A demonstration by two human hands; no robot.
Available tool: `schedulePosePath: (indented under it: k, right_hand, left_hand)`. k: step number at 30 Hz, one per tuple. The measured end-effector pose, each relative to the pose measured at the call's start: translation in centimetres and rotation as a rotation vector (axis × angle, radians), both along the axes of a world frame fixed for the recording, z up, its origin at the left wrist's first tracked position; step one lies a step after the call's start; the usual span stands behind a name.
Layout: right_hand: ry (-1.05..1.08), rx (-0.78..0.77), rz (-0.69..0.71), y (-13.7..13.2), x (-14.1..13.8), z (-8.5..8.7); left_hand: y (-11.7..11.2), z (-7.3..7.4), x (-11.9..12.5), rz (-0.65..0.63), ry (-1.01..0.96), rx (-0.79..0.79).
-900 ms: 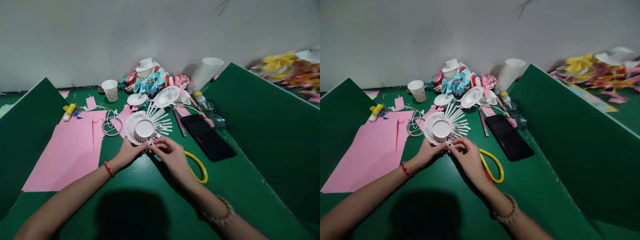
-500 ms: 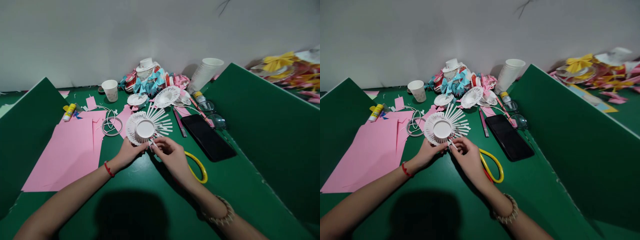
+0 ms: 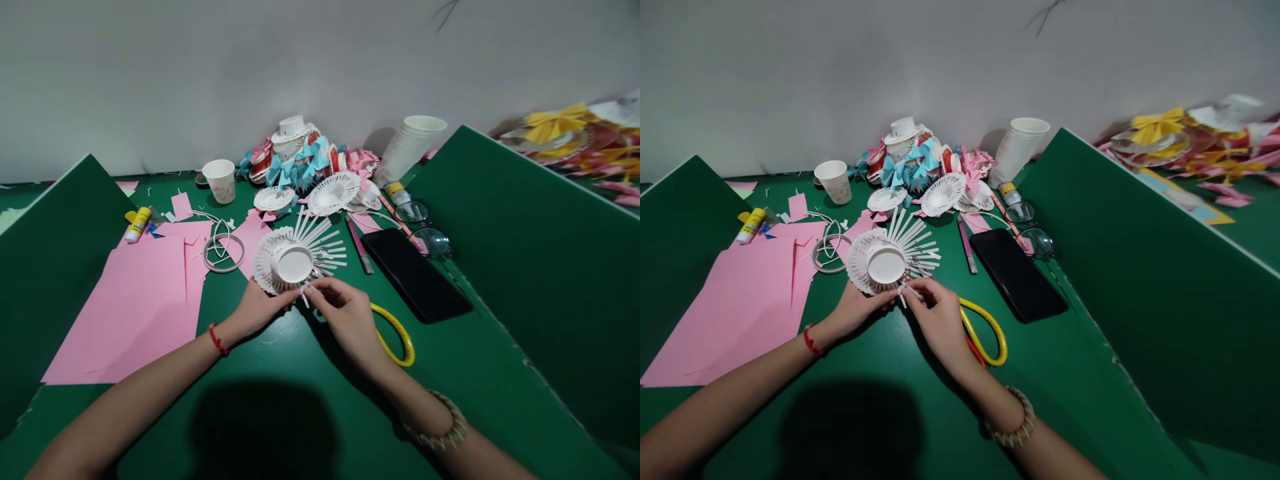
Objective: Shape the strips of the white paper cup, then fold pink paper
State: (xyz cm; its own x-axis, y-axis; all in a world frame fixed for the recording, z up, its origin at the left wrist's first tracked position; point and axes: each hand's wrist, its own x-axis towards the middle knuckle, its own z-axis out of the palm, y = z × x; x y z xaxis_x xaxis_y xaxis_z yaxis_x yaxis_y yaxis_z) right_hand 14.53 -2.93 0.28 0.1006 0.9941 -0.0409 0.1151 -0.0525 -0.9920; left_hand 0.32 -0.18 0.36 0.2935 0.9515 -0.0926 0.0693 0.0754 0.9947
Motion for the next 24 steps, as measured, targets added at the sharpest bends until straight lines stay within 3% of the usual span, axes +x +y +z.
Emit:
schedulePosePath:
  k: [9, 16, 24]
  right_hand:
    - [-0.058, 0.012, 0.045, -0.10, -0.09, 0.48]
    - [0.057, 0.018, 0.000, 0.08, 0.09, -0.03]
    - [0.148, -0.047, 0.053, 0.11, 0.05, 0.30]
  left_hand:
    - [0.17, 0.19, 0.10, 0.054, 0.093, 0.252]
    - [0.30, 0.16, 0.10, 0.079, 0.058, 0.223]
    - [0.02, 0.40, 0.12, 0.075, 0.016, 0.059]
